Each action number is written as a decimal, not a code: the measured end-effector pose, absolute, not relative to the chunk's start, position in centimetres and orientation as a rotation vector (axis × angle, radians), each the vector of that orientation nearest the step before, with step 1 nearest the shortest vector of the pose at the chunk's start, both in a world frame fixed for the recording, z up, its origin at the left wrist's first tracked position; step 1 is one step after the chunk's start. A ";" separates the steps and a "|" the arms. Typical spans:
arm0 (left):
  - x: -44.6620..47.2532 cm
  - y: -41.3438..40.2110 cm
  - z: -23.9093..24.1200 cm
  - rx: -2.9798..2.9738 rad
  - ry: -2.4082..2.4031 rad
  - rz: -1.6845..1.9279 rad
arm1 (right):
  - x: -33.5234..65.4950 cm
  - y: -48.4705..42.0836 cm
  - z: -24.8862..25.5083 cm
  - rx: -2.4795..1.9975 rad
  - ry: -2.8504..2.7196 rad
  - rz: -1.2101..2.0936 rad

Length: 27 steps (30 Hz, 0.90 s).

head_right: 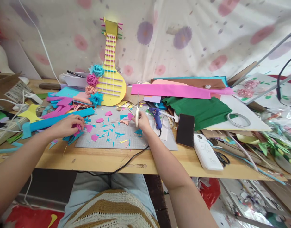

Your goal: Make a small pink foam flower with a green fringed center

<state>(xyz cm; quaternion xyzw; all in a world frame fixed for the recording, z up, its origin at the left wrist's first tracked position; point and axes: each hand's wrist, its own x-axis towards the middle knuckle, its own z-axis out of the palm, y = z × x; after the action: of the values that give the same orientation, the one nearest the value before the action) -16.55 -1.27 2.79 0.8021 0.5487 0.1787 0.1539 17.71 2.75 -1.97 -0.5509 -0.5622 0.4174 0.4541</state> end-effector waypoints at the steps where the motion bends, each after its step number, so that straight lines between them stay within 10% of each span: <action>1: -16.6 -1.7 3.3 2.369 1.622 0.489 | 17.7 2.7 -2.0 -1.367 -1.392 1.026; 27: -14.6 -1.4 -0.9 2.028 1.744 1.037 | 10.5 3.4 2.4 -1.115 -1.998 1.275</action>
<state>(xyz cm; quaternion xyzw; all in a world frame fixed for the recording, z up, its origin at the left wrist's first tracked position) -14.61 -1.43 -0.94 0.7003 0.6024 0.3581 0.1360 10.49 3.40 2.37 -0.4114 -0.7369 0.4704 0.2579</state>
